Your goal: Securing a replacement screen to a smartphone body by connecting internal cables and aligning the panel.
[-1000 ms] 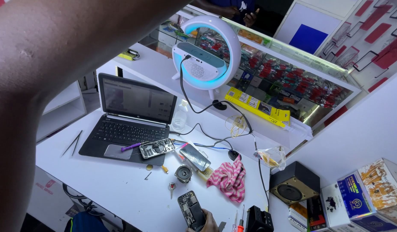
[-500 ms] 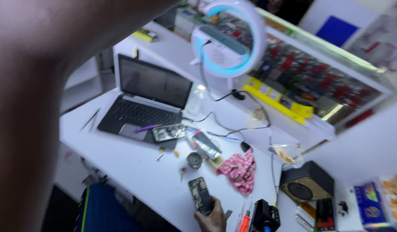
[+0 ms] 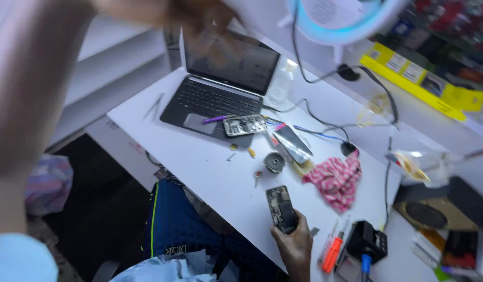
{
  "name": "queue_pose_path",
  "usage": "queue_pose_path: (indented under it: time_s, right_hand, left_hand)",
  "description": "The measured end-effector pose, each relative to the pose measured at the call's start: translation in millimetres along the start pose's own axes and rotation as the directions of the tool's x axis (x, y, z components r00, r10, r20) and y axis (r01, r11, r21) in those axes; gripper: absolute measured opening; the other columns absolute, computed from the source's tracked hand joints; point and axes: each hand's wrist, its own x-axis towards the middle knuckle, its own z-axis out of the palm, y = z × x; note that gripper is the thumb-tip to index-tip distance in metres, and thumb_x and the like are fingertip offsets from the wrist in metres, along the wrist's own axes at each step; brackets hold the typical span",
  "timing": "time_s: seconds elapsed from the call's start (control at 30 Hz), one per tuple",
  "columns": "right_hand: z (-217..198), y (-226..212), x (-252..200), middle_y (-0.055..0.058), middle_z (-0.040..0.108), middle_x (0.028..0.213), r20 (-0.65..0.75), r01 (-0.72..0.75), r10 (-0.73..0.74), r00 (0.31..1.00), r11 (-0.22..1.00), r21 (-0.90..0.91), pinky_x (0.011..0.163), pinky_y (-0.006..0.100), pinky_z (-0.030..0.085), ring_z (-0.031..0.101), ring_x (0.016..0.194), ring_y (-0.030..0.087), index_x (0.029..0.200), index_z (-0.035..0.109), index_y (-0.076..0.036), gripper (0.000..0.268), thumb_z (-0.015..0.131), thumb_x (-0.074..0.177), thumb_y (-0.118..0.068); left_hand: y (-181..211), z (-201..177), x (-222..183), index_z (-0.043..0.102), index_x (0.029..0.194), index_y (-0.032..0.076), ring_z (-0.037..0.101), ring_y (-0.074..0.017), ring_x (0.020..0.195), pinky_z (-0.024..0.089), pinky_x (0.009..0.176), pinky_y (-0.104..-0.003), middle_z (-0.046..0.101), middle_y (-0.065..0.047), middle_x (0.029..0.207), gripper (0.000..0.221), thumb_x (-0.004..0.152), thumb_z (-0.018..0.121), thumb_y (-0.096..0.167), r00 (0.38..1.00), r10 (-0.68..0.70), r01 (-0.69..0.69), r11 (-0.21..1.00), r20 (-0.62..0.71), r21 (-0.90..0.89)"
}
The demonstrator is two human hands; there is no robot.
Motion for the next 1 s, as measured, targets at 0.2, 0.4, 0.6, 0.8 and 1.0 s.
queue_pose_path:
  time_s: [0.2,0.4,0.6,0.8,1.0]
  right_hand:
    - [2,2,0,0.004,0.089,0.134,0.022,0.128,-0.129,0.991,0.991,0.041,0.107,0.038,0.064,0.083,0.121,0.022,0.154,0.069,-0.023,0.084,0.088,0.073,-0.027]
    - [0,11,-10,0.005,0.085,0.138,-0.029,0.116,-0.115,0.993,0.993,0.038,0.108,0.041,0.063,0.081,0.122,0.025,0.158,0.065,-0.023,0.087,0.087,0.074,-0.03]
    - [-15,8,-15,0.004,0.086,0.138,-0.082,0.049,-0.047,0.996,0.999,0.021,0.104,0.042,0.066,0.082,0.124,0.024,0.157,0.065,-0.024,0.085,0.092,0.077,-0.03]
    - [-16,-29,12,0.007,0.078,0.141,-0.14,0.308,-0.322,0.936,0.944,-0.115,0.104,0.046,0.06,0.075,0.127,0.029,0.152,0.068,-0.018,0.084,0.09,0.072,-0.032]
    - [15,-73,-29,0.004,0.079,0.134,-0.03,0.559,-0.56,0.828,0.829,-0.023,0.106,0.041,0.058,0.075,0.125,0.024,0.146,0.074,-0.018,0.078,0.092,0.071,-0.03]
  left_hand:
    - [-27,169,128,0.044,0.179,0.033,0.082,-0.0242,0.117,0.067,0.104,-0.048,0.082,-0.005,0.143,0.07,0.112,0.052,0.05,0.971,0.193,-0.202,0.978,0.141,0.048]
    - [-25,251,225,0.046,0.173,0.013,0.062,-0.04,0.147,0.039,0.126,-0.067,0.064,-0.017,0.163,0.066,0.115,0.063,0.04,0.973,0.148,-0.136,0.988,-0.176,0.079]
    - [31,348,169,0.082,0.128,0.012,0.087,-0.0262,0.102,0.066,0.082,-0.042,0.09,-0.01,0.121,0.038,0.114,0.064,0.043,0.916,0.353,-0.399,0.844,-0.189,-0.359]
    - [40,412,96,0.082,0.126,0.014,0.082,-0.0143,0.083,0.062,0.078,-0.031,0.084,-0.001,0.094,0.066,0.11,0.047,0.068,0.949,0.314,-0.232,0.715,0.007,-0.66]
    - [47,427,87,0.068,0.158,0.018,0.085,-0.0259,0.125,0.071,0.099,-0.041,0.083,-0.011,0.15,0.08,0.098,0.052,0.069,0.998,-0.056,0.027,0.23,0.014,-0.973]
